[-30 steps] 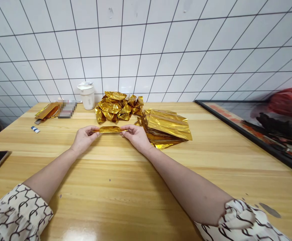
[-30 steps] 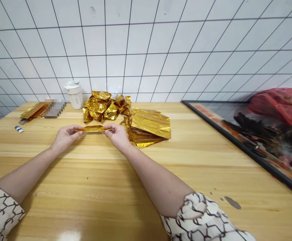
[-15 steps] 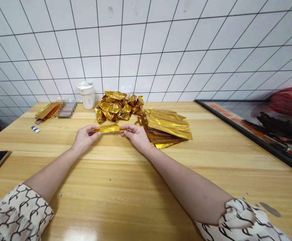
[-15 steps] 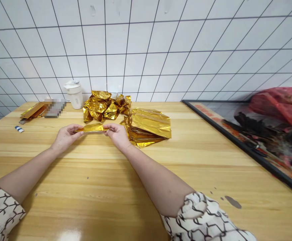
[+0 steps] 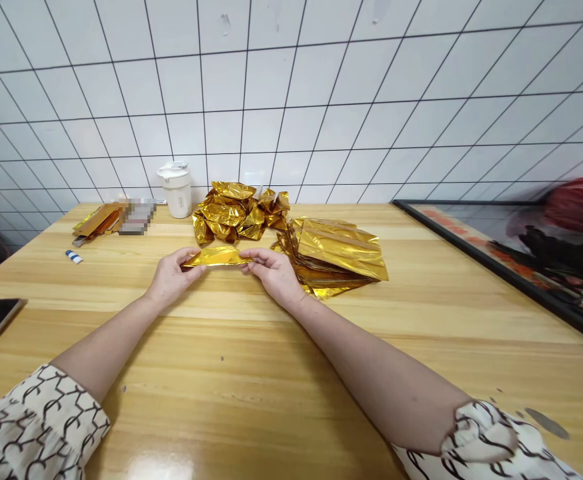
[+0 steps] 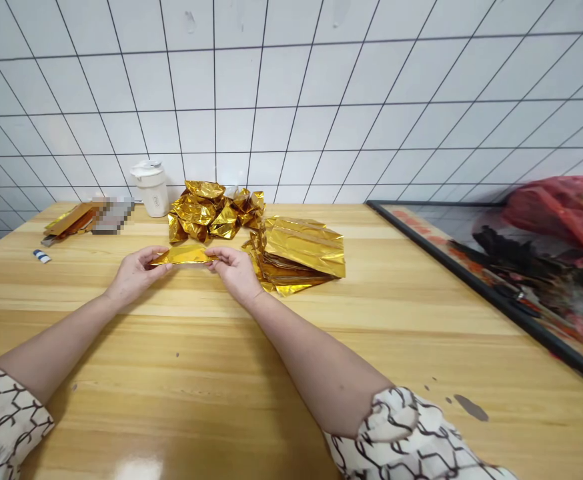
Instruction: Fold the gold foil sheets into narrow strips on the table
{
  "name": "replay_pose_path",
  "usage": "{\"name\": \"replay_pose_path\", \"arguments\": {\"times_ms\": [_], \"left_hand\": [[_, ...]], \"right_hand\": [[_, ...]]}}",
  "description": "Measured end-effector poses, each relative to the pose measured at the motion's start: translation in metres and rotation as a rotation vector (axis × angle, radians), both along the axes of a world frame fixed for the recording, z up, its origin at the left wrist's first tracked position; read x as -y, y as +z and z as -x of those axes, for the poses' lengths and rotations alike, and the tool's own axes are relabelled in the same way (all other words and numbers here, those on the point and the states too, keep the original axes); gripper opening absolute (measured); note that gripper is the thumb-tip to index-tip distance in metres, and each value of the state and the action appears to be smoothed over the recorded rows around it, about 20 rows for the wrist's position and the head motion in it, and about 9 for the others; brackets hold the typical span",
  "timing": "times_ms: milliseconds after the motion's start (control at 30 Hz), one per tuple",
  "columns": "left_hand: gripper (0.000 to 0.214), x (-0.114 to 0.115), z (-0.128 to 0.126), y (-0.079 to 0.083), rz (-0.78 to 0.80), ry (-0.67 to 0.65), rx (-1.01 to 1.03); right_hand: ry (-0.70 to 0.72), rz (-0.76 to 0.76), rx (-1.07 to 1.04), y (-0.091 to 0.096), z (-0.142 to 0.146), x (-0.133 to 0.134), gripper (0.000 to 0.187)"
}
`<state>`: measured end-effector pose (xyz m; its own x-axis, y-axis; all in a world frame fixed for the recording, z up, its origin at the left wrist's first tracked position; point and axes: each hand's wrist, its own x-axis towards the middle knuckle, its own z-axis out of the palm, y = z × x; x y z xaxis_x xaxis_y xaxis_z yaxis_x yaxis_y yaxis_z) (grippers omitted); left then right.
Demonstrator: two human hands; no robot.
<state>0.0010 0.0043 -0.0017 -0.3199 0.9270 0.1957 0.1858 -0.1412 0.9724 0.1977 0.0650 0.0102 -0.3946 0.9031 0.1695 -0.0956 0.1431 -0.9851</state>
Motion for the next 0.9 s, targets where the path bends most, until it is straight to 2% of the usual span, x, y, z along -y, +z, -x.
{"name": "replay_pose_path", "arguments": {"times_ms": [233,500,700,900], "left_hand": [[0.046,0.0003,-0.0016,-0.0011,-0.017,0.023,-0.046],[0.041,0.0019,0.0018,-0.0022,-0.007,-0.024,-0.179],[0.03,0.0019,0.0029,-0.0013,-0.032,-0.021,-0.181],[0.024,-0.0007,0.0059,-0.0073,-0.063,0.006,-0.265]], "right_hand": [[0.014,0.004,-0.022,-0.0014,0.0008,0.0,0.018],[0.007,0.007,-0.017,-0.0024,0.0029,-0.0002,0.019],[0.009,-0.009,0.017,-0.0064,0.0035,-0.0017,0.018],[0.012,-0.093,0.099,-0.0075,0.0033,-0.0024,0.016]]}}
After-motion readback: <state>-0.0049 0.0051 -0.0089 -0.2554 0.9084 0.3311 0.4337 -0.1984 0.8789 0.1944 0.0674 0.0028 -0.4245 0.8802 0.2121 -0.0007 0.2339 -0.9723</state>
